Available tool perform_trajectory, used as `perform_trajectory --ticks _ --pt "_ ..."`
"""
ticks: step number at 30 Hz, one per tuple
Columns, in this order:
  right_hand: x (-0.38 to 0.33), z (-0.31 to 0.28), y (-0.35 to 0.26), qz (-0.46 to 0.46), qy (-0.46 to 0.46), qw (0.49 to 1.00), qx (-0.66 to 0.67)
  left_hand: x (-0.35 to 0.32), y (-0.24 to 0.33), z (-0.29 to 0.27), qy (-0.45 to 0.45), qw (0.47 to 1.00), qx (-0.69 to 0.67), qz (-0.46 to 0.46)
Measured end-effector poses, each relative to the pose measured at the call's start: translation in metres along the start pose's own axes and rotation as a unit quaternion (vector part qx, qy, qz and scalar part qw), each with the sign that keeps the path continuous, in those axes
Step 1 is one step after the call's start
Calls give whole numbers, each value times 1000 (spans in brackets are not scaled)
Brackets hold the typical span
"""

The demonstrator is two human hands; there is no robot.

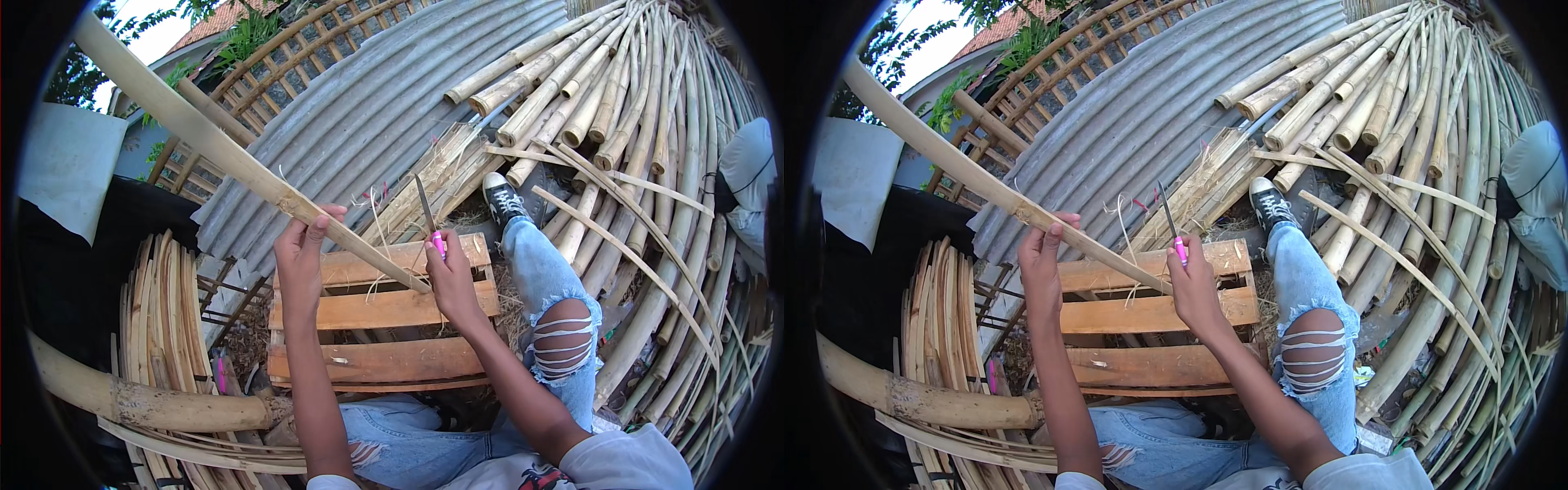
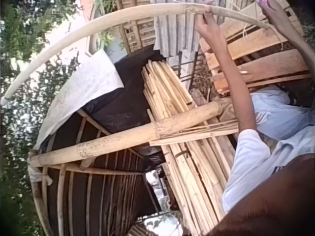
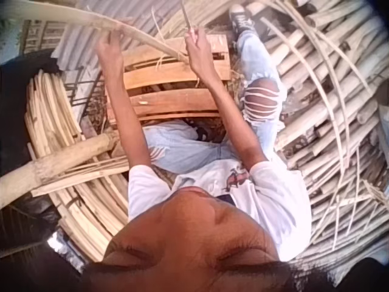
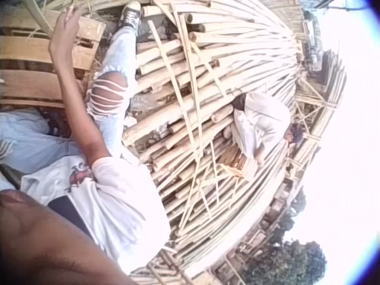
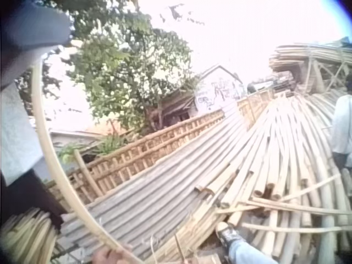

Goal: Scraping and thinning a strip of bamboo using a small knife.

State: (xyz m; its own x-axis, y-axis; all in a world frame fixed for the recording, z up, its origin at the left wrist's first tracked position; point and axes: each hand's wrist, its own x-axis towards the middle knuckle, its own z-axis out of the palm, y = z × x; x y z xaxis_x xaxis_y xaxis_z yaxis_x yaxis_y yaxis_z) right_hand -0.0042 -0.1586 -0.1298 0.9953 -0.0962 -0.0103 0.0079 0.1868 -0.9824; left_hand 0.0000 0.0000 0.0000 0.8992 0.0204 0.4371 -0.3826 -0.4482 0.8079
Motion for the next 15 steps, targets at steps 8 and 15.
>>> perform_trajectory --ticks 8,15 --pt "-25 2 -49 -94 -86 968 -218 7 6 23 -37 999 -34 14" --pt "-18 0 -15 -175 -138 923 -315 4 13 33 -50 997 -49 30"
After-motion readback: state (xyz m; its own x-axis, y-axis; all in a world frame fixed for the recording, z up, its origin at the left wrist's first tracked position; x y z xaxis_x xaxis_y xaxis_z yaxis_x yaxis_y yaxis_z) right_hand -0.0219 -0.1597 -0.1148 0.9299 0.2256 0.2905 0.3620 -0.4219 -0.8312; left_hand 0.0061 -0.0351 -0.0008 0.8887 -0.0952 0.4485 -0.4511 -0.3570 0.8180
